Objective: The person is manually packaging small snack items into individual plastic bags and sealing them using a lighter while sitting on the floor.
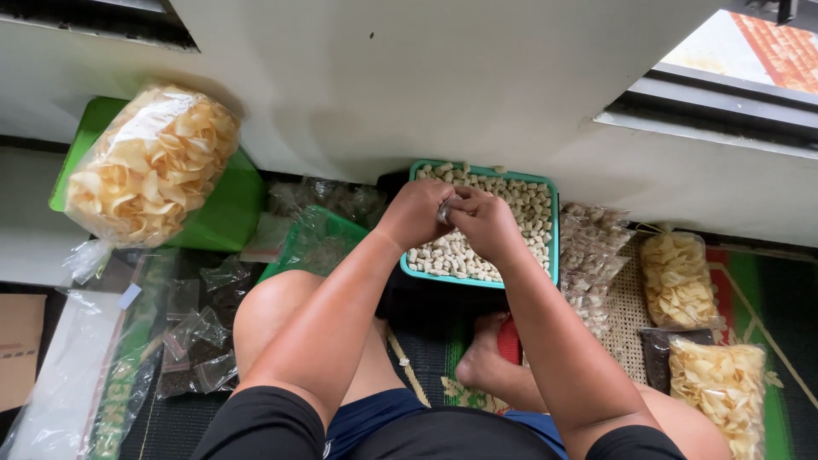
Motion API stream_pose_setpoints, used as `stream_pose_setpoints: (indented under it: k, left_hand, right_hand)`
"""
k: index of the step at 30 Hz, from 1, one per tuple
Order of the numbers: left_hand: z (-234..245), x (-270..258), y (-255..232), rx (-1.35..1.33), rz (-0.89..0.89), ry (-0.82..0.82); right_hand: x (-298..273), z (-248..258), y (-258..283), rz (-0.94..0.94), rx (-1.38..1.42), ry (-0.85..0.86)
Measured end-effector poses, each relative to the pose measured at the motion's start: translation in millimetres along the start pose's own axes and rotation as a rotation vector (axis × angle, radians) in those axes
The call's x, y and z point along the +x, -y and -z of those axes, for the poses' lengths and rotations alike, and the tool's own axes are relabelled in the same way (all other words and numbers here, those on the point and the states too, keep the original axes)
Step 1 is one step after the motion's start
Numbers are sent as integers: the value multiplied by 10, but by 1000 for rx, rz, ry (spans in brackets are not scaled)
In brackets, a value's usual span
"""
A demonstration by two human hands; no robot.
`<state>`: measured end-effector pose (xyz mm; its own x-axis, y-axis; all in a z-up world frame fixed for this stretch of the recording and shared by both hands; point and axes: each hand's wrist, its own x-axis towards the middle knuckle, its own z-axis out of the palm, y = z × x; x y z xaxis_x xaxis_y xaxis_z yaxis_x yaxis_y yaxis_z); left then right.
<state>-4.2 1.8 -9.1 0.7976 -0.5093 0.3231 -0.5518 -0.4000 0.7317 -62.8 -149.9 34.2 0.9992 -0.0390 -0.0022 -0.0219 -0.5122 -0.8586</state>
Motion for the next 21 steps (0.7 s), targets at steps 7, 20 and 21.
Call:
stream_pose_setpoints:
  k: [7, 20, 21]
  left_hand:
    - [273, -55, -15, -37, -18, -59]
    - [206, -69, 132, 20, -49, -107]
    - [230, -65, 112, -2, -36, -83]
  right_hand:
    - [14, 88, -187, 54, 407, -106]
    - [68, -529, -1847, -344, -386, 14]
    - [66, -554, -1877, -387, -491, 58]
